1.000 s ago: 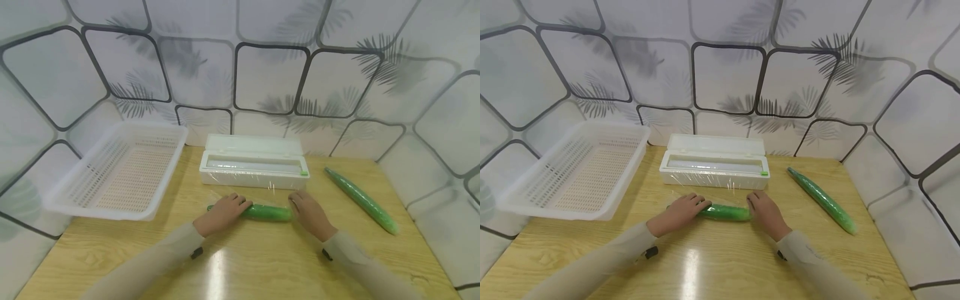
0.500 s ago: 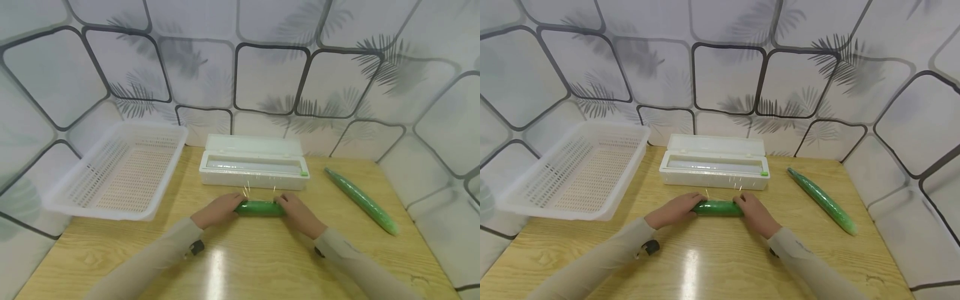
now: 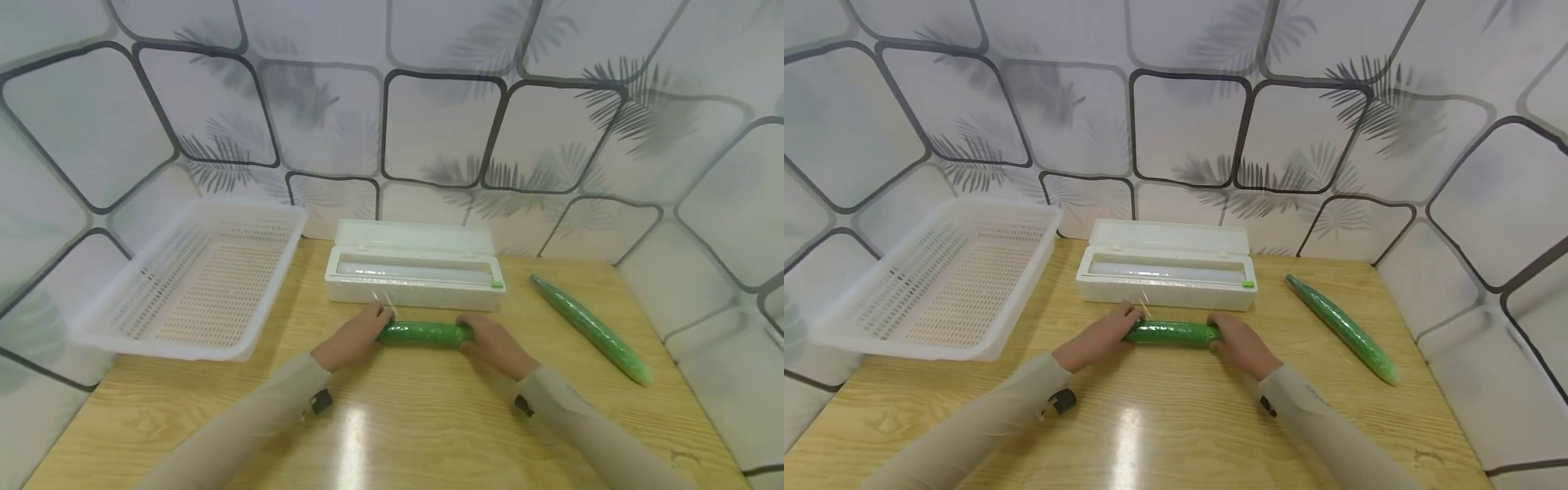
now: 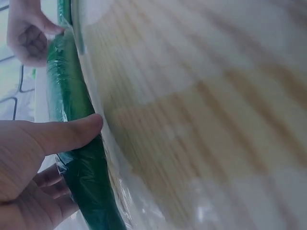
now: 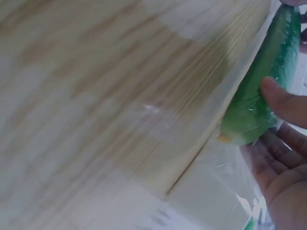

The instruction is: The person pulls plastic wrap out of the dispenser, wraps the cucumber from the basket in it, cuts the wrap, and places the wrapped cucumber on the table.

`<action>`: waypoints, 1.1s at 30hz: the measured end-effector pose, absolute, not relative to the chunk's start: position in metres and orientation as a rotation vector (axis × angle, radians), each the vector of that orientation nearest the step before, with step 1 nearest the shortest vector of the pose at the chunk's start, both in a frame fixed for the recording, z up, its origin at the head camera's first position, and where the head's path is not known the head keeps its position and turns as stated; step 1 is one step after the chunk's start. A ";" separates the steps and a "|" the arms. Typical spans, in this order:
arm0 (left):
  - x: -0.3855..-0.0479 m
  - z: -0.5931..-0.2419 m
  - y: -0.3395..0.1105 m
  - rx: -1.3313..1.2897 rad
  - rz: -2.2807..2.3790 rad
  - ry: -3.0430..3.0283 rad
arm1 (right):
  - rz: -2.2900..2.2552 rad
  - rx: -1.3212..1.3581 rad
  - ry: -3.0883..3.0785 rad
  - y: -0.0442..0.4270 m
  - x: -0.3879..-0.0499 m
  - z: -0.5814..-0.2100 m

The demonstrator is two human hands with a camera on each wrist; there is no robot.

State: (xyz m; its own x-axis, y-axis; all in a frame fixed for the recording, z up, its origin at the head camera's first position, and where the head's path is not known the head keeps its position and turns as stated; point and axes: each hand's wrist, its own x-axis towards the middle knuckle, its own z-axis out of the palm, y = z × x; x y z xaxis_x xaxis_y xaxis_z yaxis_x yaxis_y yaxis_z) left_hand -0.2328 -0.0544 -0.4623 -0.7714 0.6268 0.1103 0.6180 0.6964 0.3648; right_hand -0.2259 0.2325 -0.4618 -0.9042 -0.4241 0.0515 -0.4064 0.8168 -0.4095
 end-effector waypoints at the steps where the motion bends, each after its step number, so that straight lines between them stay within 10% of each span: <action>1: -0.233 -0.462 -0.055 1.037 0.621 2.866 | -0.671 -0.677 2.948 0.235 -0.227 -0.462; 33: -0.245 -0.464 -0.072 0.965 0.928 2.669 | -0.687 -0.792 2.993 0.245 -0.220 -0.451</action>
